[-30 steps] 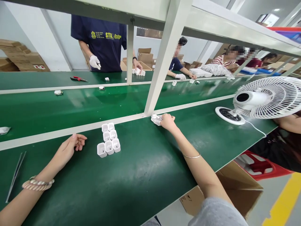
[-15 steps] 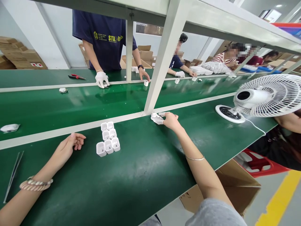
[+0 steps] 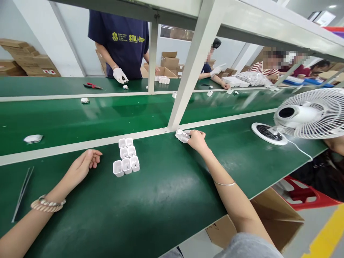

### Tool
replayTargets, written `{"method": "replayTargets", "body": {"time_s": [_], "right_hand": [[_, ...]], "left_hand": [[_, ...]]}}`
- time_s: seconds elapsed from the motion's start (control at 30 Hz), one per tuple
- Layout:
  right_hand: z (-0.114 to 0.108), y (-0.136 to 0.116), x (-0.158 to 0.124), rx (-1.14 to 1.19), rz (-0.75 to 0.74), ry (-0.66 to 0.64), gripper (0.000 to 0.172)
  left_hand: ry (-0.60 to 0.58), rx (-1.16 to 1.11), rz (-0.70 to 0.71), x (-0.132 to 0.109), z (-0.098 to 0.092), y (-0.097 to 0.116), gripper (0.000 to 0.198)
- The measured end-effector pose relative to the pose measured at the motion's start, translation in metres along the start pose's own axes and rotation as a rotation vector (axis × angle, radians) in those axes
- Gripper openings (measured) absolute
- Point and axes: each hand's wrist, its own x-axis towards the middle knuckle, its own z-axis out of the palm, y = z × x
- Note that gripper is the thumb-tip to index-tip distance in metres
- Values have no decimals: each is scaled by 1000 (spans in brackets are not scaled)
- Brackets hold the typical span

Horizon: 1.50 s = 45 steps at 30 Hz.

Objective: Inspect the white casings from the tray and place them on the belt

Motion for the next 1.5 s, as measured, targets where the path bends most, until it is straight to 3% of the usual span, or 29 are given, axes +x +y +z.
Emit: {"method": "replayTargets", "body": {"time_s": [0.2,0.37,0.43,0.5,0.57,0.63,0.73,0.83,0.97,1.07,1.13,1.2,1.3,1.4,1.5], "right_hand": [[4,1,1,1,-28,51,22],[4,8,0,-89,-50,7,23],[-1,5,-7,-93,-100,121,28],[-11,-6,-16,-60,-198,381,35],[-24,-28,-24,41,-381,637,34],[-35,-65,-28,167,-598,702,31],[-45,-142,-24,324,-843,490,32],[-44,-234,-11,373,-955,186,32],[-29,-358,-4,126,-890,-219,31],[-11,-437,-10,-26,-796,-321,31],[-2,-475,-16,-31,-771,-351,33],[2,-499,-20,-5,-750,-359,38],[0,-511,-21,62,-712,-355,45],[-7,-501,-18,159,-662,-351,42],[-16,-479,-5,288,-621,-335,37]], "left_hand": [[-84,214,111,-10,1,9,37],[-201,391,220,-19,8,23,54],[-217,386,243,-21,15,28,60],[-210,353,243,-23,21,32,61],[-188,320,228,-23,27,33,57],[-180,293,243,-22,30,32,53],[-180,261,277,-20,30,29,47],[-172,257,301,-20,30,25,41],[-142,265,345,-19,32,21,43],[-129,252,367,-18,33,16,46],[-132,236,377,-17,32,14,46],[-141,215,394,-15,31,13,45],[-150,177,431,-15,28,14,43],[-148,151,421,-17,27,17,40],[-138,168,320,-19,26,18,37]]}}
